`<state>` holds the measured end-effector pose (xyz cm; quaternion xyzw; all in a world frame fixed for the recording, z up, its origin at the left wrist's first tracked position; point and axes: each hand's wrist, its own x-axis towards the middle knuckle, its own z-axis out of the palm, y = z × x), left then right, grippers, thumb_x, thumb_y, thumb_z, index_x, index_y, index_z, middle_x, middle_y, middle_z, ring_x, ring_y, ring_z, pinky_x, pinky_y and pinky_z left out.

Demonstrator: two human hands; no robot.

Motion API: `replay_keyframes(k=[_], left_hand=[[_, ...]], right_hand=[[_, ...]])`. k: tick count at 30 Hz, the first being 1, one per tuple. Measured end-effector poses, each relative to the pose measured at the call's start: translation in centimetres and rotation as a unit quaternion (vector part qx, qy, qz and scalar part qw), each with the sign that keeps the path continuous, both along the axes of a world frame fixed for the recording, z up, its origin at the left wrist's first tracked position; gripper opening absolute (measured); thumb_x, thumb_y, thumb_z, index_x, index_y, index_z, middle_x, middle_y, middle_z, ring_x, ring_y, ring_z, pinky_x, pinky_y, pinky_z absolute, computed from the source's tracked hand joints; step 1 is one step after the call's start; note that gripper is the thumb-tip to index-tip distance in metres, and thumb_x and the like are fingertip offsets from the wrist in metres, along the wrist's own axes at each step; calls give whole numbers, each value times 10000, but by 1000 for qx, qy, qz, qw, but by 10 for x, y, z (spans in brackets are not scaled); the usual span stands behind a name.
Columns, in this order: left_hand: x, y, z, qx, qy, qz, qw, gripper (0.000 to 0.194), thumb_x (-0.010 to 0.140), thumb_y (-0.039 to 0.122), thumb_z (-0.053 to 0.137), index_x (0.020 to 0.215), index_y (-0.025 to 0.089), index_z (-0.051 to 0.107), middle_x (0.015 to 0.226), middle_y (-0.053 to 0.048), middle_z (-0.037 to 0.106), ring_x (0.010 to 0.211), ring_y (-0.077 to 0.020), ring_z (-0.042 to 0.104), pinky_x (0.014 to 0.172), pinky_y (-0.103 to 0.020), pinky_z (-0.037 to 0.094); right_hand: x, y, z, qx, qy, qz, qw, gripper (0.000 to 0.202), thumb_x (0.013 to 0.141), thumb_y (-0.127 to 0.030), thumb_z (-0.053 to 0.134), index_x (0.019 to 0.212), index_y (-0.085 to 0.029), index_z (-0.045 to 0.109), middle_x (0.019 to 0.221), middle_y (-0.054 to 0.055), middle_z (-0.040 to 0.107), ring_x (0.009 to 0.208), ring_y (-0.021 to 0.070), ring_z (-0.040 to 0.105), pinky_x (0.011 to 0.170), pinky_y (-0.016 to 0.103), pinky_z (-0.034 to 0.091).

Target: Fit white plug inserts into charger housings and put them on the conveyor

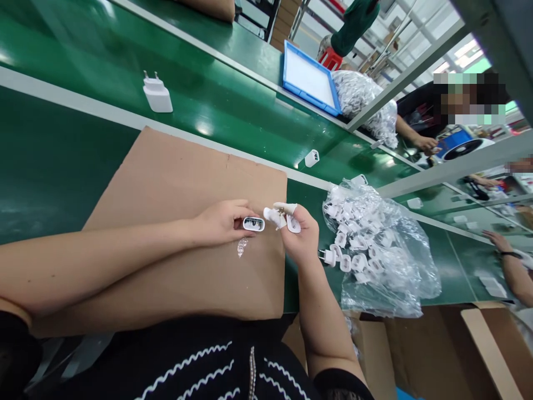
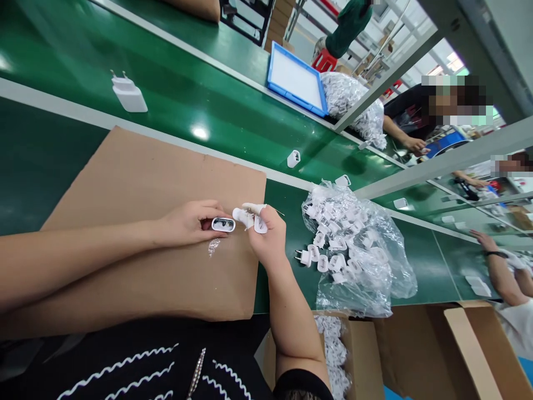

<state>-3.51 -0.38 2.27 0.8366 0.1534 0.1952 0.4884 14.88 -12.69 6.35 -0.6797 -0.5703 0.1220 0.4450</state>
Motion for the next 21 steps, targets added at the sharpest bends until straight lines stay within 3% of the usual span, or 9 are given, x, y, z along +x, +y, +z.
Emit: replay_keyframes(k=[5, 11, 18, 21], left_hand=[[3, 2, 4, -12, 4, 7, 1000, 262, 823, 439, 748, 841, 182, 704, 819, -12, 599, 648, -122, 516, 592, -254, 402], [3, 2, 6, -7, 3, 5, 1000, 290, 811, 424, 746, 709, 176, 635, 786, 6, 577, 647, -117, 517, 604, -256, 386], [3, 2, 2, 16, 1, 6, 1000, 299, 818, 402, 728, 685, 175, 585, 775, 8, 570, 650, -119, 516, 604, -259, 379], [-1, -3, 0, 64, -21, 12, 998, 280, 880, 430, 679, 788, 179, 597, 787, 6, 550, 671, -130, 524, 614, -258, 395]], right_hand=[[-15, -4, -2, 60, -111, 70, 990, 248, 900, -157, 615, 1103, -240, 732, 961, 59, 733, 864, 176, 692, 733, 283, 555], [-25, -1, -10, 56, -204, 67, 975, 253, 915, -123, 564, 1096, -198, 725, 908, 81, 701, 867, 187, 683, 710, 271, 522], [-31, 0, -2, 30, -324, 41, 945, 179, 848, -83, 588, 894, -214, 700, 752, 23, 623, 735, 152, 590, 585, 252, 375], [-36, 0, 0, 33, -366, 23, 930, 166, 834, -72, 594, 826, -216, 675, 719, 18, 600, 718, 149, 567, 569, 266, 332]])
